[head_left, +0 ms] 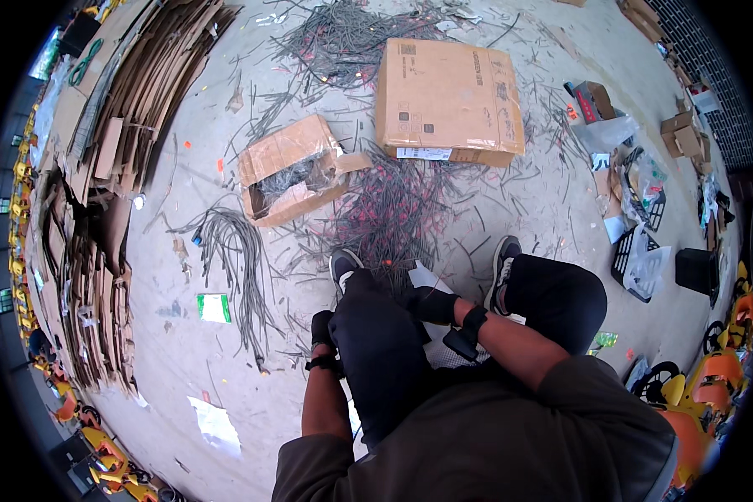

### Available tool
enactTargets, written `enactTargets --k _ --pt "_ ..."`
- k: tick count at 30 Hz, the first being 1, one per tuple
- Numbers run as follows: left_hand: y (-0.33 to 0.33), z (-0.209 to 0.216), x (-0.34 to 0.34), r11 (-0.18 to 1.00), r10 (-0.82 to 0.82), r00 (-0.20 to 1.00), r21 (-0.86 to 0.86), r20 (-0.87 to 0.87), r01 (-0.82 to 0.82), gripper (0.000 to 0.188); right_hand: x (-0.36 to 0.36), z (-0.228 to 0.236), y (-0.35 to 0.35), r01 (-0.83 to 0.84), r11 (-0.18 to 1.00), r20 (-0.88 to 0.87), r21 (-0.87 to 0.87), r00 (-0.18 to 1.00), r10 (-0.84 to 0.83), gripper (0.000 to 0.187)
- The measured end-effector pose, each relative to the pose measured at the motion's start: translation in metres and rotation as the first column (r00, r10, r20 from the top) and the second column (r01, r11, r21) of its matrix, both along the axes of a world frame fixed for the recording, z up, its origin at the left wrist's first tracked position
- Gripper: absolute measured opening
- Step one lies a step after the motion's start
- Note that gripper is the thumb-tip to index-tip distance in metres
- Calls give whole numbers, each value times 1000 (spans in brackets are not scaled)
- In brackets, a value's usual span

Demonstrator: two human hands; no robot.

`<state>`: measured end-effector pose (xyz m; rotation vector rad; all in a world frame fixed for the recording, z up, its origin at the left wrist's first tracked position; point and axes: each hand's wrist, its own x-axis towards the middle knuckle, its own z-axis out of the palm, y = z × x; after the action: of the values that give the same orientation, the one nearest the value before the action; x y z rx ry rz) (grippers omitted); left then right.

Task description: The person sits on the floor and uses yellow-handled wire strippers to strip the insulation from black wires. They repeatedly pick up wires, strip them, and drop the pieces onto a pile on the floor.

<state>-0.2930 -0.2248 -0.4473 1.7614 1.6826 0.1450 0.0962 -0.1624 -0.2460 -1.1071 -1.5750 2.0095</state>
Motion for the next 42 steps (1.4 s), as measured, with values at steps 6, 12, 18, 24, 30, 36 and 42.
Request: enactTargets --k 6,12,18,24,30,36,42 --pt "-3 6 -3 996 -83 986 6 -145 85 26 -7 0 -19 72 972 103 222 990 -97 14" --pt "-6 7 -12 999 33 999 5 9 -33 24 6 86 -11 13 979 87 203 996 -31 17" --pt "9 12 20 999 47 999 -15 8 -47 22 90 203 -21 33 985 240 170 968 -74 26" --pt "19 13 23 998 65 998 -10 3 -65 20 122 317 -17 103 952 227 290 958 -173 31" --pt "25 15 18 994 111 994 -16 -10 -112 18 154 357 13 716 690 -147 -109 675 -723 56" --pt "70 105 24 943 -323 844 -66 -429 327 14 146 207 -45 381 733 -222 -564 784 -579 50" --pt "135 266 35 998 -27 999 -60 -27 25 18 125 281 -5 591 631 -191 -503 636 -747 49"
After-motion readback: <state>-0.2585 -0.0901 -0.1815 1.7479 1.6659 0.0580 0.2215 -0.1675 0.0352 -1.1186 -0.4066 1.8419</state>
